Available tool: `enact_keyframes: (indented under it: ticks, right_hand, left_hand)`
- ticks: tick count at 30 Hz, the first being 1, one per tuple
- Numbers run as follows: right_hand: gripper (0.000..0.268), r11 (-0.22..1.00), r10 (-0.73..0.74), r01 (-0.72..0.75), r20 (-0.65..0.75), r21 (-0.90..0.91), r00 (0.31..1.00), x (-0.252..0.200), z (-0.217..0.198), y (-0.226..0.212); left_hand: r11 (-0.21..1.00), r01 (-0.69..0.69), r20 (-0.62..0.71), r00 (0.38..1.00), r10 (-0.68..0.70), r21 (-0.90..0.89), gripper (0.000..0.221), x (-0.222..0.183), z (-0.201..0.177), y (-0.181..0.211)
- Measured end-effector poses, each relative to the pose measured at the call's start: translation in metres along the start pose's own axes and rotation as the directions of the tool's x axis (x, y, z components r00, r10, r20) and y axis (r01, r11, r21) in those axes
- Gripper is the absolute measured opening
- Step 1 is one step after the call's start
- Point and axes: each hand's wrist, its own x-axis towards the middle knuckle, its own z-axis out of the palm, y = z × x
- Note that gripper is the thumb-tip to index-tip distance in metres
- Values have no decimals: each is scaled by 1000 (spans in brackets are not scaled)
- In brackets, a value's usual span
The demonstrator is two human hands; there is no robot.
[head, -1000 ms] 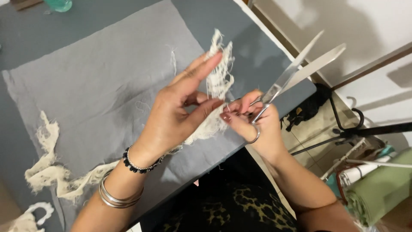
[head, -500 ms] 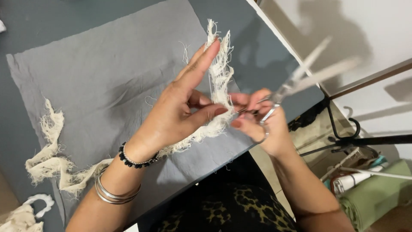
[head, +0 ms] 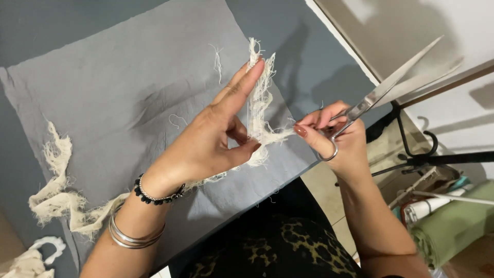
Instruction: Inspecting a strip of lace, picking at loose threads, and cutting it with scissors
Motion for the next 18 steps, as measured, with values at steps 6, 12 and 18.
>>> enact_keyframes:
  ticks: [6, 12, 18]
  right_hand:
    - [22, 1000, -19, 20, -37, 18, 999, -6, -34, 0]
    - [85, 971, 109, -10, 409, -238, 906, -51, -74, -23]
    - [36, 946, 315, -265, 732, -188, 604, -74, -61, -25]
  left_hand:
    - [997, -72, 7, 997, 72, 4, 98, 21, 14, 4]
    - [996, -84, -42, 996, 82, -31, 97, 50, 30, 3]
    - [996, -88, -13, 996, 88, -28, 97, 78, 48, 5]
